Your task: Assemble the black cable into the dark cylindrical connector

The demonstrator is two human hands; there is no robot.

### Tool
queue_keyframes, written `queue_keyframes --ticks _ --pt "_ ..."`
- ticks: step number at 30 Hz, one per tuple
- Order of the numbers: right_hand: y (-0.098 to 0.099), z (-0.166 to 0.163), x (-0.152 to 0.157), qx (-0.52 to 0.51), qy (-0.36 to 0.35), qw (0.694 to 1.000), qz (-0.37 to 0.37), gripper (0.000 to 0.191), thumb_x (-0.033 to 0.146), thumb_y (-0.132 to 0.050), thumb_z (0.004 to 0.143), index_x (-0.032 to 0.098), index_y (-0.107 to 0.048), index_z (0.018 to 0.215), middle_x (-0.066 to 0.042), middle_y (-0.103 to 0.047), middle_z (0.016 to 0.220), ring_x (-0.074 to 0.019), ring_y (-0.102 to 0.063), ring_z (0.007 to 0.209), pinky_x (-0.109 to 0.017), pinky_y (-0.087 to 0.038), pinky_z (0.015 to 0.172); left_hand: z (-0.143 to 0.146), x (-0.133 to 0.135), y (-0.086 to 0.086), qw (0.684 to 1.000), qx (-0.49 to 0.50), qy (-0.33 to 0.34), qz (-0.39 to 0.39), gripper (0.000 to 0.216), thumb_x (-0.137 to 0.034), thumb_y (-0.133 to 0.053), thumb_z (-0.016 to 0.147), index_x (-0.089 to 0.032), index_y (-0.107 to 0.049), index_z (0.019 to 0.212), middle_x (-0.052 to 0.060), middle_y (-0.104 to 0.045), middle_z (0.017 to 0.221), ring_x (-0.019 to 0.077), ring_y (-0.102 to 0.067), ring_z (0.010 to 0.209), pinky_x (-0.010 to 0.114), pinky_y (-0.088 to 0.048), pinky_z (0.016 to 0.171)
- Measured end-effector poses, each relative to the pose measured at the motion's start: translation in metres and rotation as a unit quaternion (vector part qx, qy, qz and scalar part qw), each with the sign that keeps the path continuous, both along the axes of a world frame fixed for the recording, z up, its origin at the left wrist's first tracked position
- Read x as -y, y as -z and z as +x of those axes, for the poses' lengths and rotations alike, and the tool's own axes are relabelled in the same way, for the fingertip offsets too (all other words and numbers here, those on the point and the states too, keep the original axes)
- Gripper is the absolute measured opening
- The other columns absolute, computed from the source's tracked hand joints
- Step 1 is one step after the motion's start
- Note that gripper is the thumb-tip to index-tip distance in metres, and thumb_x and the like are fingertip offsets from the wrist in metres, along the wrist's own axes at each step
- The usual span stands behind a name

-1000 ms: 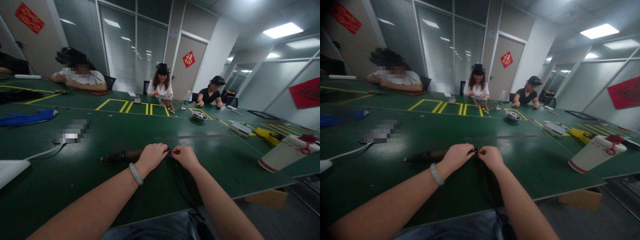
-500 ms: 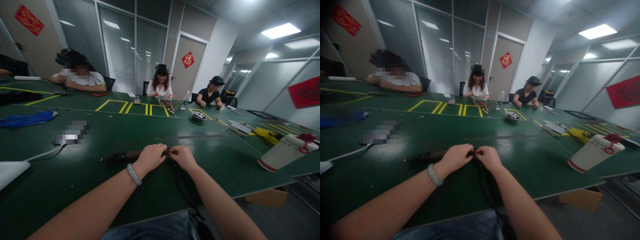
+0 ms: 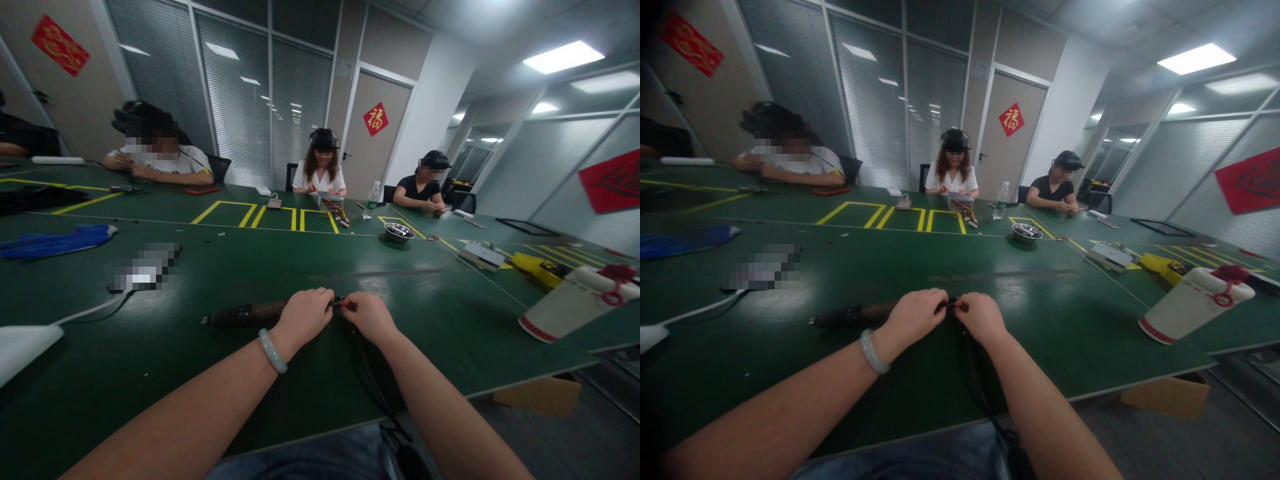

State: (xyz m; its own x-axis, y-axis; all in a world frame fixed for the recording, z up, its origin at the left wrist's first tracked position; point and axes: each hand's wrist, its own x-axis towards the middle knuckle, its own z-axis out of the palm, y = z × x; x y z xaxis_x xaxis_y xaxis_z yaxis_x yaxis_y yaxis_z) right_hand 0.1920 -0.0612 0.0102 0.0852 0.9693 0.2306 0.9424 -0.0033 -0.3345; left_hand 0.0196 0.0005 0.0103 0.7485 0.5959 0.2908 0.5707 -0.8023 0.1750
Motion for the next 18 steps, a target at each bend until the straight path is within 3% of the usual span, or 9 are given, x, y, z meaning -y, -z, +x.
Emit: queue_keyframes --ticks 10,18 --pt "0.004 0.0016 -0.0003 -0.025 -0.012 1.0 0.009 0.013 0.029 -0.06 0.081 0.026 -0.072 0.082 0.001 -0.071 0.08 -0.0141 -0.061 0.069 -0.023 -0.037 0.06 0.0011 -0.0014 0.0002 1.0 0.004 0.015 0.014 0.011 -0.024 -0.047 0.09 -0.02 -0.057 0.092 0.004 -0.061 0.095 0.0175 -0.059 0.084 0.03 -0.045 0.076" --pt "0.008 -0.0063 -0.0011 -0.064 0.008 0.998 0.007 0.016 0.026 -0.058 0.081 0.025 -0.072 0.089 0.0 -0.072 0.086 -0.0156 -0.063 0.077 -0.023 -0.042 0.066 0.0003 -0.0005 -0.0001 1.0 0.007 0.005 -0.006 0.014 -0.024 -0.045 0.092 -0.019 -0.057 0.092 0.005 -0.062 0.093 0.0179 -0.06 0.085 0.029 -0.044 0.075"
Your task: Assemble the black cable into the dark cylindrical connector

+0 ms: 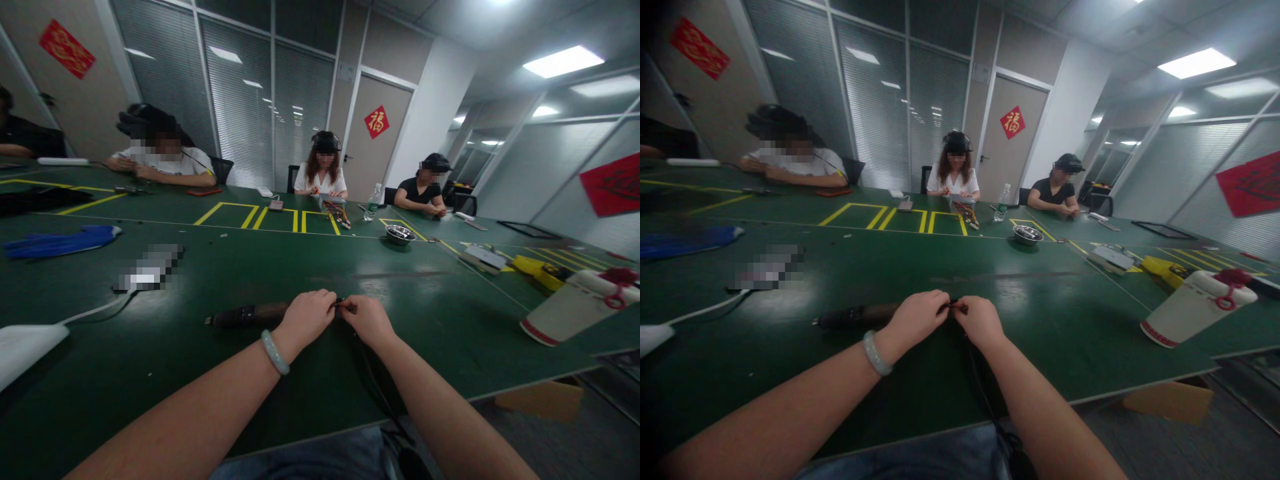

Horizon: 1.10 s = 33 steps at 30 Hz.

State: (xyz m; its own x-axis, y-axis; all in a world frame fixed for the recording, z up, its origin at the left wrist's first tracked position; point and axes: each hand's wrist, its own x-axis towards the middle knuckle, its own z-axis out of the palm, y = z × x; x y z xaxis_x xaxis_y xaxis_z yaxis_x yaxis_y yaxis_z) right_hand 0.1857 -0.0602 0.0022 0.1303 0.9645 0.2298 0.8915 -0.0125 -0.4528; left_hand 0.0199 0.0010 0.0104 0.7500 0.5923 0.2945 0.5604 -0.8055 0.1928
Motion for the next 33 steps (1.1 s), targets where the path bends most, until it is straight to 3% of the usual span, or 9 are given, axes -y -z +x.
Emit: queue_keyframes --ticks 7,10,15,19,21,27,33 --pt "0.002 -0.001 -0.001 -0.009 0.012 1.0 -0.012 0.018 0.024 -0.058 0.081 0.025 -0.07 0.095 0.0 -0.071 0.086 -0.0153 -0.063 0.076 -0.024 -0.043 0.067 0.0 0.0 0.001 1.0 0.0 -0.013 -0.005 0.011 -0.024 -0.047 0.091 -0.02 -0.056 0.097 0.005 -0.062 0.095 0.0186 -0.061 0.087 0.03 -0.044 0.076" --pt "0.0 -0.001 -0.001 0.052 -0.001 0.999 0.004 0.024 0.022 -0.059 0.081 0.026 -0.067 0.103 0.0 -0.07 0.086 -0.0154 -0.062 0.078 -0.024 -0.043 0.07 0.001 0.0 0.001 1.0 -0.001 -0.017 -0.007 0.009 -0.024 -0.049 0.089 -0.02 -0.054 0.096 0.005 -0.063 0.096 0.0196 -0.061 0.089 0.03 -0.045 0.077" --pt "-0.004 0.002 -0.003 0.179 -0.038 0.983 0.024 0.016 0.026 -0.053 0.088 0.024 -0.068 0.092 -0.004 -0.068 0.091 -0.0178 -0.061 0.085 -0.028 -0.043 0.079 0.0 0.001 0.0 1.0 0.001 -0.02 -0.001 0.008 -0.023 -0.049 0.09 -0.02 -0.052 0.096 0.005 -0.063 0.094 0.02 -0.062 0.087 0.031 -0.045 0.075" --pt "-0.005 0.005 -0.012 0.208 -0.098 0.972 0.04 0.018 0.02 -0.048 0.09 0.02 -0.065 0.097 -0.008 -0.063 0.117 -0.0199 -0.056 0.11 -0.034 -0.038 0.097 -0.001 0.0 -0.001 1.0 -0.005 -0.022 0.0 0.011 -0.022 -0.05 0.089 -0.02 -0.051 0.1 0.006 -0.063 0.097 0.0205 -0.062 0.091 0.032 -0.045 0.078" --pt "-0.005 0.007 -0.017 0.209 -0.129 0.969 0.025 0.019 0.017 -0.047 0.09 0.018 -0.062 0.101 -0.009 -0.062 0.119 -0.0194 -0.054 0.114 -0.035 -0.034 0.103 -0.002 0.0 -0.001 1.0 -0.004 -0.02 0.002 0.013 -0.021 -0.05 0.089 -0.02 -0.05 0.101 0.007 -0.063 0.1 0.0207 -0.061 0.095 0.033 -0.045 0.083" --pt "-0.002 0.014 -0.027 0.246 -0.116 0.962 -0.032 0.014 0.021 -0.045 0.092 0.017 -0.057 0.097 -0.008 -0.067 0.092 -0.0197 -0.063 0.088 -0.029 -0.044 0.08 -0.004 0.001 0.002 0.994 0.082 0.024 0.071 0.031 -0.018 -0.052 0.086 -0.018 -0.048 0.116 0.009 -0.056 0.125 0.0215 -0.042 0.128 0.041 -0.026 0.111" --pt "0.009 0.018 -0.03 0.22 -0.13 0.966 0.024 0.014 0.02 -0.045 0.091 0.018 -0.056 0.099 -0.008 -0.065 0.098 -0.0197 -0.061 0.092 -0.03 -0.041 0.082 -0.01 0.005 -0.006 0.986 0.117 0.099 0.072 0.033 -0.021 -0.05 0.088 -0.018 -0.049 0.121 0.007 -0.053 0.131 0.0189 -0.038 0.131 0.036 -0.024 0.114"
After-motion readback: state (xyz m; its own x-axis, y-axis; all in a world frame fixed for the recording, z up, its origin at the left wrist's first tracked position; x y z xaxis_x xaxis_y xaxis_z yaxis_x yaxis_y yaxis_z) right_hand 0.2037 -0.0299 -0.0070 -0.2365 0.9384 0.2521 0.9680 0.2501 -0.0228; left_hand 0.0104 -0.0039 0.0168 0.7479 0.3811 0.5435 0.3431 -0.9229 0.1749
